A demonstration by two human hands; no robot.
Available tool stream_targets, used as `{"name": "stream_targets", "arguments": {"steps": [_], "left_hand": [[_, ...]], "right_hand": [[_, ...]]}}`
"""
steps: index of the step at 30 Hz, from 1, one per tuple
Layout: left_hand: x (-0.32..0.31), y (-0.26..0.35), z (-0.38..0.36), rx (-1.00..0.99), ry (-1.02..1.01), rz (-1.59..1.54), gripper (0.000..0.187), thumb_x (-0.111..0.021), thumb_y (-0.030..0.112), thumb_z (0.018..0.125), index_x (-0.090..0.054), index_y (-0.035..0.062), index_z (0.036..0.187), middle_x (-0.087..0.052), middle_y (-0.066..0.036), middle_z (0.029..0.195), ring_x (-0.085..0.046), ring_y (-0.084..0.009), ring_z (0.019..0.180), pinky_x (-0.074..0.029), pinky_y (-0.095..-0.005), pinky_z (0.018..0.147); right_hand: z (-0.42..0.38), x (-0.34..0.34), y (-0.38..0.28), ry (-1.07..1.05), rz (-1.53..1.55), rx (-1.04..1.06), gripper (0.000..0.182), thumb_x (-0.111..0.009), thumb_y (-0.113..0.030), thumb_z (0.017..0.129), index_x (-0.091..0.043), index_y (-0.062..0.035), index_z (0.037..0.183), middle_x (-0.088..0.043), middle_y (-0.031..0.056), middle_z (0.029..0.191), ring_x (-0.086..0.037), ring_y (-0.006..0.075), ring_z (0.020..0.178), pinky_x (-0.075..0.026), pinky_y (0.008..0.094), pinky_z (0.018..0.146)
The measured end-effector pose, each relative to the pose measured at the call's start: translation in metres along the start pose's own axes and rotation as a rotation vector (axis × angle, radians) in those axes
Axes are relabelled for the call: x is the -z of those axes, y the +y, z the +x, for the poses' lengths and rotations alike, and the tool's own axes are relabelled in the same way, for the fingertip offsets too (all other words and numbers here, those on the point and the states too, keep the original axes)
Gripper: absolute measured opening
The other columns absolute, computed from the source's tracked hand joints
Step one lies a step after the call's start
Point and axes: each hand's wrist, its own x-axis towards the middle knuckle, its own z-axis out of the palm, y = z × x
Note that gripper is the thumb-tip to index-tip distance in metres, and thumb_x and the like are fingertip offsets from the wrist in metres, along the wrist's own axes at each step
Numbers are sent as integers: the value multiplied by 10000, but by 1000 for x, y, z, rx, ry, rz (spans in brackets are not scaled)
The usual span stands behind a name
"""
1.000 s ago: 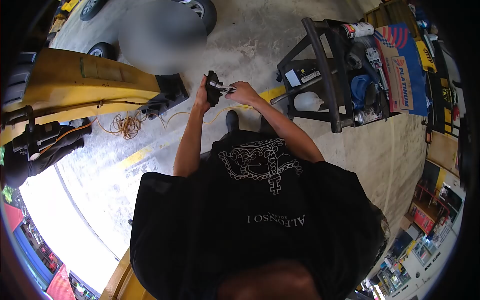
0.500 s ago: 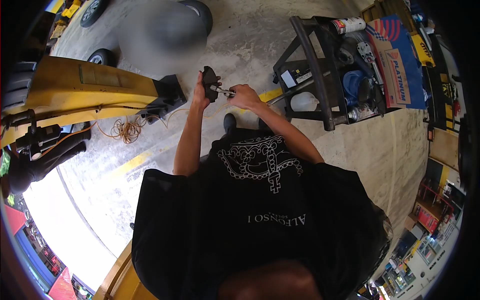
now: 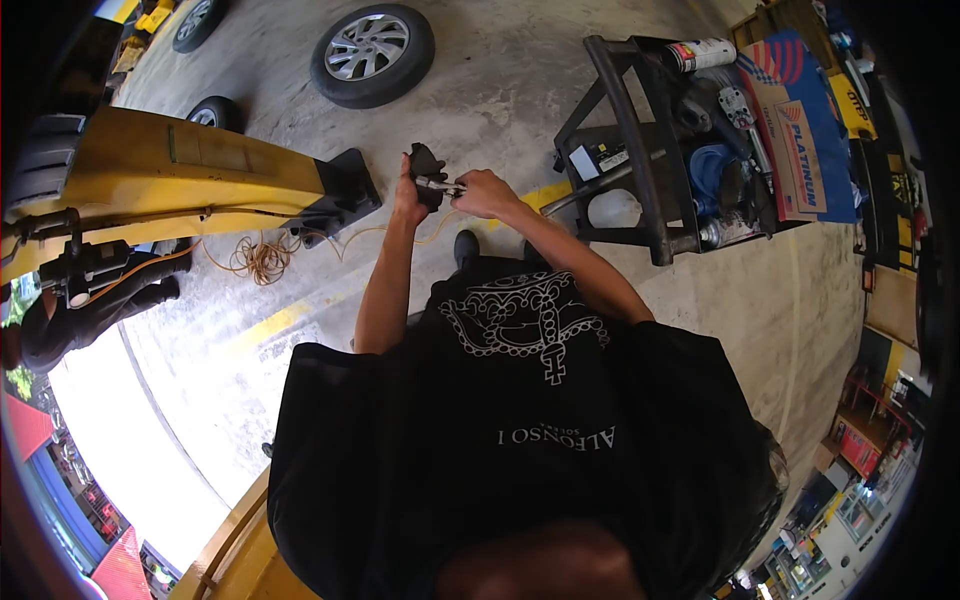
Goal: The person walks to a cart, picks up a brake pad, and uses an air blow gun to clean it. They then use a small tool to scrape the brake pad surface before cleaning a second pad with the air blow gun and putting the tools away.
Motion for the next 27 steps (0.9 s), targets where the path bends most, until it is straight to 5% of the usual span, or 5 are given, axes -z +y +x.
{"name": "stream_targets", "arguments": {"steps": [3, 5, 8, 17, 27], "left_hand": [[3, 5, -8, -101, -12, -59, 546, -334, 541, 882, -525, 80, 1106, -612, -137, 994, -596, -260, 809, -495, -384, 714], [2, 7, -7, -157, 28, -77, 562, -300, 558, 884, -506, 84, 1107, -606, -143, 970, -586, -256, 739, -496, -377, 658], [11, 6, -6, -112, -62, -196, 547, -308, 545, 888, -500, 83, 1109, -597, -150, 970, -575, -266, 745, -492, -384, 658], [7, -15, -3, -76, -3, -70, 505, -332, 512, 892, -481, 98, 1140, -570, -149, 1029, -553, -280, 874, -466, -435, 753], [8, -15, -8, -169, 57, -104, 543, -281, 543, 894, -490, 94, 1116, -581, -113, 935, -559, -233, 805, -472, -374, 701]], "right_hand": [[-9, -2, 7, -158, -81, 89, 350, -565, -249, 623, -648, -61, 907, -627, 176, 902, -596, 334, 864, -474, 390, 780], [-12, -1, 11, 9, -9, -70, 345, -561, -248, 628, -649, -70, 910, -628, 166, 902, -594, 331, 863, -472, 389, 781], [-20, -3, 8, -101, -71, 70, 346, -560, -249, 635, -646, -68, 916, -629, 163, 906, -595, 327, 871, -470, 389, 790], [-2, -13, 1, -50, -31, -34, 346, -554, -223, 628, -647, -60, 919, -624, 199, 889, -599, 347, 861, -475, 402, 788], [-23, -11, 6, -63, -68, -13, 316, -536, -212, 638, -648, -39, 878, -623, 206, 884, -599, 350, 861, -471, 408, 790]]}}
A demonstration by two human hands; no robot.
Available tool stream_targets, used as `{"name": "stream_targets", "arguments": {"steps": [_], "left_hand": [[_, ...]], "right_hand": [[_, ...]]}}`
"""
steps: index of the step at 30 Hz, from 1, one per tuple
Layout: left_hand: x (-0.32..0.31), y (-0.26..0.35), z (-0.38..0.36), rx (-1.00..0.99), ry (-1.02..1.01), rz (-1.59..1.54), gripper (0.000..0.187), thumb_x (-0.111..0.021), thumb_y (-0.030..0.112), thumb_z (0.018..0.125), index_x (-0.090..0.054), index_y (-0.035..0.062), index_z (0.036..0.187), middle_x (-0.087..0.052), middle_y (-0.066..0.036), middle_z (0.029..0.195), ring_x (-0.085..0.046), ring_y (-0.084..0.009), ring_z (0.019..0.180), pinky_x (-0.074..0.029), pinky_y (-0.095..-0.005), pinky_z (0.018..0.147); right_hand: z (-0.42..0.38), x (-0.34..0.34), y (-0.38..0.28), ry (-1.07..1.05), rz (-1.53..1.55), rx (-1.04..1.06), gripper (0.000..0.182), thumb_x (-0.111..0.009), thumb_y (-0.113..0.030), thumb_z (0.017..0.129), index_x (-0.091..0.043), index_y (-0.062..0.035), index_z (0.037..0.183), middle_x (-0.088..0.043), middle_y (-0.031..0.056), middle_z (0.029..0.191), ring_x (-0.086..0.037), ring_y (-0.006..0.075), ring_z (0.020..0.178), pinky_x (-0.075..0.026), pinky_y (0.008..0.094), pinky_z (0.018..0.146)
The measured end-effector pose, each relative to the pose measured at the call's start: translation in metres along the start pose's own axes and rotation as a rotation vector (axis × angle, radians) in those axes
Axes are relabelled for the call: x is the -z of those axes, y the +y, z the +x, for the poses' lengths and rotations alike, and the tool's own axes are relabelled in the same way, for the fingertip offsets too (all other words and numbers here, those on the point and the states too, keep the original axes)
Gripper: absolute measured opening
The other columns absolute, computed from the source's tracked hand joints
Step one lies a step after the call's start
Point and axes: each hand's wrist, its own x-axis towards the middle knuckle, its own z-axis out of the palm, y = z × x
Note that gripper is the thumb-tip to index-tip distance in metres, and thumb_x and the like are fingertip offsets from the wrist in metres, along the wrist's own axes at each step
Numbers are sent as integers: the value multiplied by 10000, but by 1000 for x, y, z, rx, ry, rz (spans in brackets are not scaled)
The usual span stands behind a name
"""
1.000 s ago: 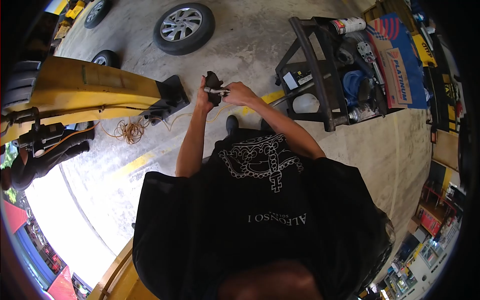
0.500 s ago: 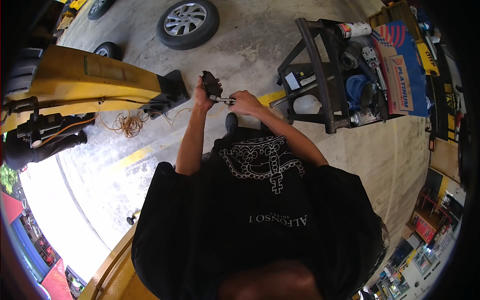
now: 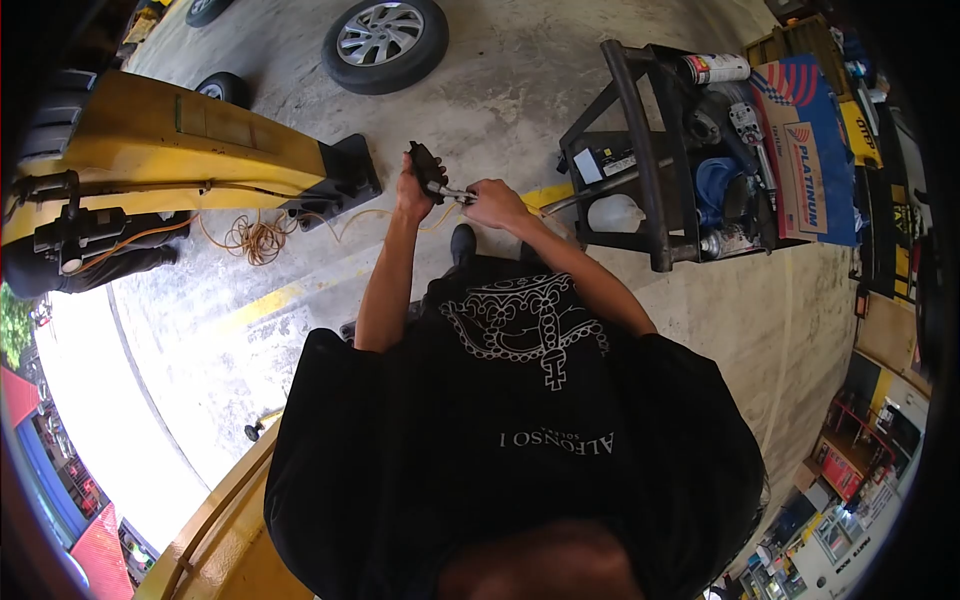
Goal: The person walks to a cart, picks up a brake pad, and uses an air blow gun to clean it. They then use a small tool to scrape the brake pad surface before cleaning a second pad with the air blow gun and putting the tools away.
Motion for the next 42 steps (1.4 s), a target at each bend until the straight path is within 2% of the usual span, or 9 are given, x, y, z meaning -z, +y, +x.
{"name": "stream_targets", "arguments": {"steps": [3, 7, 20, 22, 25, 28, 35, 37, 42], "left_hand": [[15, -5, 8, 38, -10, 199, 580, -293, 579, 877, -531, 82, 1058, -598, -82, 853, -565, -180, 749, -465, -320, 655], [-2, -3, -14, -47, 29, 531, 609, -283, 590, 876, -543, 63, 1038, -597, -71, 823, -561, -155, 708, -460, -291, 614], [4, -2, -26, -107, 57, 350, 614, -262, 587, 879, -526, 62, 1057, -596, -95, 851, -565, -189, 693, -476, -322, 603], [18, 2, -21, -14, -17, 344, 591, -287, 586, 874, -524, 74, 1048, -598, -97, 868, -567, -195, 689, -479, -331, 605], [9, 4, -22, -74, 25, 207, 568, -312, 575, 874, -529, 75, 1035, -600, -90, 871, -569, -199, 695, -488, -344, 626], [13, 12, -25, -28, -57, 79, 543, -351, 553, 874, -525, 83, 1083, -602, -111, 945, -585, -223, 761, -502, -369, 681], [2, 10, -23, -89, -93, -69, 530, -343, 504, 894, -452, 77, 1190, -526, -192, 1147, -536, -314, 1020, -425, -435, 879], [4, 10, -20, -77, -140, -87, 534, -345, 498, 895, -442, 69, 1199, -521, -197, 1155, -524, -326, 1041, -412, -437, 896], [21, 11, -7, -2, -202, -143, 475, -397, 435, 892, -496, 48, 1149, -519, -189, 1164, -477, -339, 1111, -357, -439, 970]], "right_hand": [[21, 15, -14, 114, 155, -38, 313, -565, -253, 644, -649, -26, 842, -626, 207, 815, -608, 354, 815, -476, 404, 758], [44, 30, -22, 31, 120, -43, 332, -601, -262, 617, -646, -8, 828, -624, 214, 845, -607, 347, 826, -474, 393, 739], [56, 28, -19, 49, 41, 3, 371, -623, -261, 608, -639, -6, 877, -627, 194, 827, -609, 314, 790, -467, 367, 716], [53, 25, -21, -77, -78, 197, 336, -565, -248, 614, -649, -31, 857, -626, 194, 884, -602, 338, 839, -471, 391, 754], [50, 29, -22, -42, 48, -67, 314, -545, -230, 617, -651, -46, 848, -623, 196, 880, -598, 347, 837, -471, 398, 748], [40, 25, -15, -131, -72, 133, 310, -543, -219, 611, -648, -46, 846, -619, 204, 876, -595, 351, 844, -472, 403, 743], [35, 18, -3, 17, -2, 31, 327, -548, -222, 609, -643, -43, 867, -626, 181, 876, -594, 345, 838, -473, 389, 752], [31, 19, -1, -113, -36, 142, 339, -550, -231, 618, -645, -49, 888, -625, 176, 904, -587, 344, 860, -471, 381, 774], [35, 20, 11, -34, 116, 124, 414, -620, -252, 624, -637, -30, 973, -625, 190, 904, -594, 319, 852, -462, 356, 762]]}}
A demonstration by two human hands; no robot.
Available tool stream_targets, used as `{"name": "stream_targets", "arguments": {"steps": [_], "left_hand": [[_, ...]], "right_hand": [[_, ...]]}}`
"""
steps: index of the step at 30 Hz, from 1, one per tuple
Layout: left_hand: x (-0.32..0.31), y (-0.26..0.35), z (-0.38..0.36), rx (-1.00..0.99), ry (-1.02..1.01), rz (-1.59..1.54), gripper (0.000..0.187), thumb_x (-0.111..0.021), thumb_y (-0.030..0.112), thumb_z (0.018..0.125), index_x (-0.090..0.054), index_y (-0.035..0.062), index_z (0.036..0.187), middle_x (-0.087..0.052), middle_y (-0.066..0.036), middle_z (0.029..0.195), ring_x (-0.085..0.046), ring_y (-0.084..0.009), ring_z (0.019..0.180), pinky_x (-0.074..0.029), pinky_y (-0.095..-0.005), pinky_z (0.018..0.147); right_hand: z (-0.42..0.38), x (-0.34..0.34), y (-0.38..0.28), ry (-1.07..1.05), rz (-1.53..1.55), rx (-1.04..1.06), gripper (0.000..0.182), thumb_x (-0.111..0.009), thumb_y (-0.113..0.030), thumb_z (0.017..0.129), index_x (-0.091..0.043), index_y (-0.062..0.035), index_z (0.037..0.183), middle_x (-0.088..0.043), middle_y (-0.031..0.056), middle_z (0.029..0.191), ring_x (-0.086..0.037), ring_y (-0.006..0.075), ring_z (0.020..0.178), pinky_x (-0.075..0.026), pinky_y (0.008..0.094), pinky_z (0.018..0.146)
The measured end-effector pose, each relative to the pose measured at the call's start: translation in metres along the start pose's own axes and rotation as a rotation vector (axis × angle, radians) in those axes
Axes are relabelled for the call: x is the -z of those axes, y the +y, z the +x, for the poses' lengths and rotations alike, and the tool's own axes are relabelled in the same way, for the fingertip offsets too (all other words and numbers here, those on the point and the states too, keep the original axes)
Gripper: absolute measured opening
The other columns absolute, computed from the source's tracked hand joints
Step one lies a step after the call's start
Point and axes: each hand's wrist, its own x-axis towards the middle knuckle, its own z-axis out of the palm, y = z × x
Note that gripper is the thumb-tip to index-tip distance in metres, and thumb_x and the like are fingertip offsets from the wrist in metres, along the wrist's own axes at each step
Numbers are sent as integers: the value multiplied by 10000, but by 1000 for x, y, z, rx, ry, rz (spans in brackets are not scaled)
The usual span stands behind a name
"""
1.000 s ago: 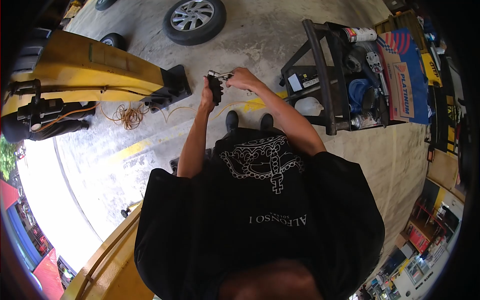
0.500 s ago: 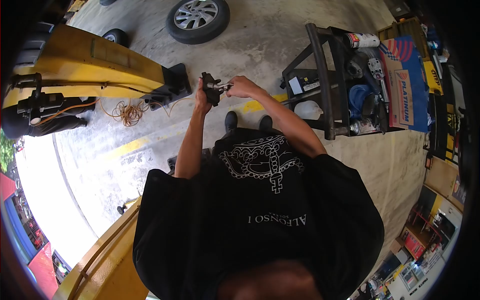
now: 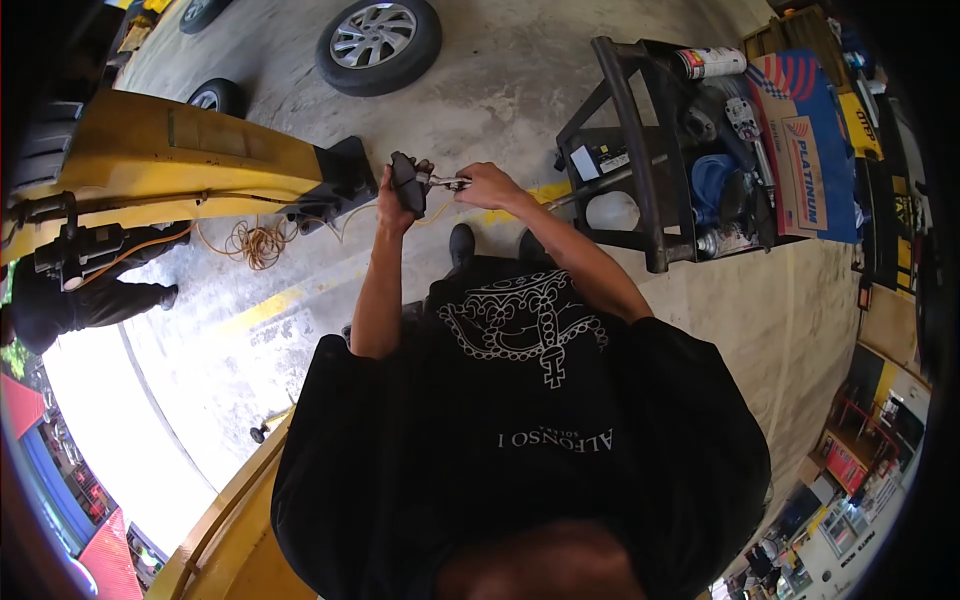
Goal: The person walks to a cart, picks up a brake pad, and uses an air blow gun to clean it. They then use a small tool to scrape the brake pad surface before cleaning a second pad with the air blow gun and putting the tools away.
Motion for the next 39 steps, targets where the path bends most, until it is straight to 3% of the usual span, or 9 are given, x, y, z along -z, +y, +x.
{"name": "stream_targets", "arguments": {"steps": [6, 9, 11, 18, 21, 24, 26, 28, 39], "left_hand": [[-7, 0, -7, 46, 98, -101, 446, -398, 412, 901, -506, 21, 1088, -558, -177, 1068, -508, -327, 1060, -379, -444, 959], [13, -3, 0, 106, -202, -273, 460, -398, 417, 899, -492, 18, 1108, -547, -182, 1095, -493, -328, 1085, -369, -442, 967], [-7, 0, -8, 15, 52, -56, 473, -402, 421, 896, -481, 18, 1130, -550, -182, 1091, -498, -325, 1078, -359, -437, 977], [-18, 15, -12, 92, -60, 46, 444, -463, 371, 882, -450, 57, 1196, -566, -161, 1076, -558, -258, 944, -460, -368, 808], [-18, 4, -7, 140, 306, 889, 408, -590, 314, 823, -524, 33, 1110, -564, -46, 850, -509, -112, 664, -430, -292, 561], [-26, -5, -7, -54, 294, 1453, 416, -661, 325, 759, -582, 21, 1031, -541, -32, 790, -482, -90, 619, -423, -255, 553], [-35, -8, -8, -45, 324, 1519, 466, -714, 330, 684, -605, 24, 1019, -581, -72, 802, -541, -138, 627, -448, -292, 587], [-44, -13, -9, -430, 327, 1844, 538, -747, 284, 597, -599, 23, 1044, -591, -139, 871, -596, -234, 763, -474, -342, 672], [-66, -20, -11, -539, 347, 2019, 545, -748, 207, 535, -612, 100, 1052, -561, -61, 899, -569, -265, 845, -461, -360, 727]], "right_hand": [[8, 13, -5, -14, 0, -5, 463, -645, -261, 609, -624, -19, 1004, -624, 195, 911, -595, 307, 863, -460, 341, 769], [7, 16, -2, -27, -43, 18, 462, -637, -268, 612, -625, -24, 1004, -624, 190, 914, -594, 316, 865, -462, 346, 768], [5, 8, -2, -71, -73, 70, 457, -628, -273, 616, -627, -31, 1003, -625, 185, 917, -593, 321, 865, -464, 352, 767], [-14, -9, 9, -1, -80, -11, 430, -615, -276, 613, -639, -60, 984, -631, 165, 912, -593, 321, 862, -464, 360, 775], [-9, -5, 7, 10, 36, -154, 402, -614, -266, 622, -640, -48, 959, -628, 182, 899, -596, 323, 861, -464, 359, 773], [-5, 0, 9, 46, 39, -188, 384, -623, -267, 627, -640, -39, 936, -624, 199, 884, -597, 329, 858, -463, 357, 771], [0, 0, 11, 10, 13, -237, 321, -562, -239, 634, -642, -50, 881, -631, 183, 852, -604, 335, 842, -469, 389, 769], [5, 2, 12, 47, 17, -284, 313, -559, -236, 635, -641, -47, 871, -631, 182, 849, -603, 335, 847, -469, 388, 768], [2, 13, 5, 66, -54, -266, 300, -500, -193, 662, -645, -57, 887, -615, 195, 934, -584, 354, 902, -464, 391, 781]]}}
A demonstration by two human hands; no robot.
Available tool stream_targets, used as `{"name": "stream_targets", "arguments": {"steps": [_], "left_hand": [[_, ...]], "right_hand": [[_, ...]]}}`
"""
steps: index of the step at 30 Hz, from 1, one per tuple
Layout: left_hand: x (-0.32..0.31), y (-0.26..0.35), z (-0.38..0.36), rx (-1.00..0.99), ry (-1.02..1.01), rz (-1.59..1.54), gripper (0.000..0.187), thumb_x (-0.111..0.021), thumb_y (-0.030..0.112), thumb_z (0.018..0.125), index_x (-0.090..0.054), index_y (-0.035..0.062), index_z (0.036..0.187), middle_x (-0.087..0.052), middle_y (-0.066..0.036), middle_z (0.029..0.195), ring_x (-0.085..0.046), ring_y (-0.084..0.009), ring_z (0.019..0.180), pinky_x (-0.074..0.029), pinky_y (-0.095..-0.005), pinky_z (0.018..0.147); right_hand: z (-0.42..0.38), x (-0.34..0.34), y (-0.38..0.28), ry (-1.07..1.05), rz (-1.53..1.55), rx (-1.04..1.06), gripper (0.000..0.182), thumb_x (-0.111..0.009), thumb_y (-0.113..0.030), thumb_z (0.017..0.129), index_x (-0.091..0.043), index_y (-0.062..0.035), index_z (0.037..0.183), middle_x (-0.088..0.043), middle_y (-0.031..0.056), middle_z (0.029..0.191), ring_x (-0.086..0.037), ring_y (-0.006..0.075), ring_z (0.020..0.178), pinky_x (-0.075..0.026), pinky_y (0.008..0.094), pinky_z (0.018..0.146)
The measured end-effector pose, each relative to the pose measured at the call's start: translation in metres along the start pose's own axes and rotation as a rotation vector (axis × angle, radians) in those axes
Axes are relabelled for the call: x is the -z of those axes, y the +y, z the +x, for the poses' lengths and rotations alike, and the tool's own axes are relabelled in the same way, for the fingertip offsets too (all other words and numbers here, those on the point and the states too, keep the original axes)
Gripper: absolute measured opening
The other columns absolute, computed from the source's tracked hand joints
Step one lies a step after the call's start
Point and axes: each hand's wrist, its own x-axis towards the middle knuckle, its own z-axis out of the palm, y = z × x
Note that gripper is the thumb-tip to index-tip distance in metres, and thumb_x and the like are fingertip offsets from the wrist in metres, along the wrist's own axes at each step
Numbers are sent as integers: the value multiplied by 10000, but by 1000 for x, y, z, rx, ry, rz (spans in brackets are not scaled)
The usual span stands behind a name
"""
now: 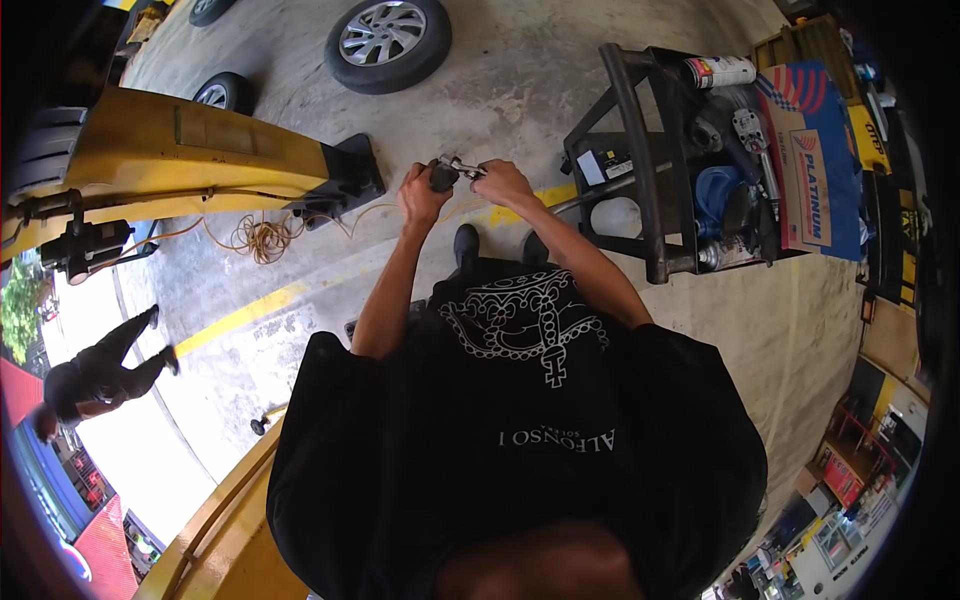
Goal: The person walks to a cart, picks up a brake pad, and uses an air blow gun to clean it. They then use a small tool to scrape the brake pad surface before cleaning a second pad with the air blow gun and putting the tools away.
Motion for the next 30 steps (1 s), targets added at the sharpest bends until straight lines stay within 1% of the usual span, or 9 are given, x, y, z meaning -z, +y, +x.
{"name": "stream_targets", "arguments": {"steps": [3, 5, 9, 14, 16, 17, 20, 23, 30], "left_hand": [[0, 5, 1, 11, 2, -31, 532, -738, 196, 544, -613, 105, 1053, -557, -65, 888, -563, -268, 849, -459, -359, 733], [1, 3, 1, -4, 20, -51, 525, -738, 194, 547, -615, 105, 1049, -556, -68, 880, -567, -273, 835, -461, -364, 724], [7, 7, 5, 69, 35, -77, 524, -751, 215, 546, -618, 80, 1035, -562, -78, 870, -580, -287, 792, -464, -379, 690], [5, 14, 8, 94, -20, -32, 516, -755, 275, 560, -625, 84, 1021, -573, -77, 884, -590, -267, 794, -469, -362, 689], [5, 18, 9, 69, -3, -79, 519, -755, 277, 557, -626, 84, 1020, -573, -79, 887, -590, -269, 800, -470, -361, 695], [6, 20, 9, 46, 8, -125, 521, -756, 279, 553, -627, 85, 1020, -573, -81, 890, -589, -271, 806, -470, -360, 702], [7, 25, 10, 53, 15, -130, 518, -755, 264, 549, -628, 91, 1020, -571, -84, 897, -589, -272, 806, -470, -360, 711], [8, 25, 13, 53, 13, -119, 521, -752, 260, 552, -625, 95, 1029, -570, -86, 896, -588, -276, 810, -469, -362, 718], [14, 26, 13, 45, 33, -89, 525, -745, 257, 554, -618, 86, 1034, -568, -88, 896, -583, -286, 825, -465, -368, 726]], "right_hand": [[7, -8, 8, -39, -3, 46, 319, -544, -245, 682, -637, -60, 925, -619, 186, 937, -581, 352, 904, -462, 393, 783], [-5, -11, 8, -149, 2, 336, 380, -611, -339, 690, -625, -50, 935, -623, 179, 925, -587, 332, 888, -458, 379, 780], [-28, -10, 3, -84, 442, 373, 487, -626, -457, 757, -583, -43, 1009, -610, 83, 858, -535, 182, 733, -435, 303, 702], [-40, 13, -15, -173, 613, 209, 484, -582, -413, 812, -555, -27, 1101, -604, 115, 901, -543, 182, 818, -424, 294, 775], [-31, 6, -9, 240, 456, 548, 362, -550, -305, 853, -571, -14, 1066, -602, 91, 891, -547, 144, 807, -425, 262, 763], [-31, 6, -8, 239, 454, 551, 362, -550, -305, 853, -571, -14, 1066, -602, 91, 891, -547, 144, 807, -425, 262, 763], [-48, 27, -19, 174, 885, 534, 225, -501, -126, 870, -575, 21, 1024, -600, 63, 885, -556, 127, 824, -432, 263, 776], [-42, 28, -23, 151, 1311, 632, 239, -491, -137, 865, -574, 14, 1030, -605, 56, 879, -557, 130, 842, -419, 257, 784], [-39, 31, -4, 336, 976, 532, 210, -539, -102, 835, -591, 17, 1000, -616, 35, 845, -550, 104, 801, -416, 235, 760]]}}
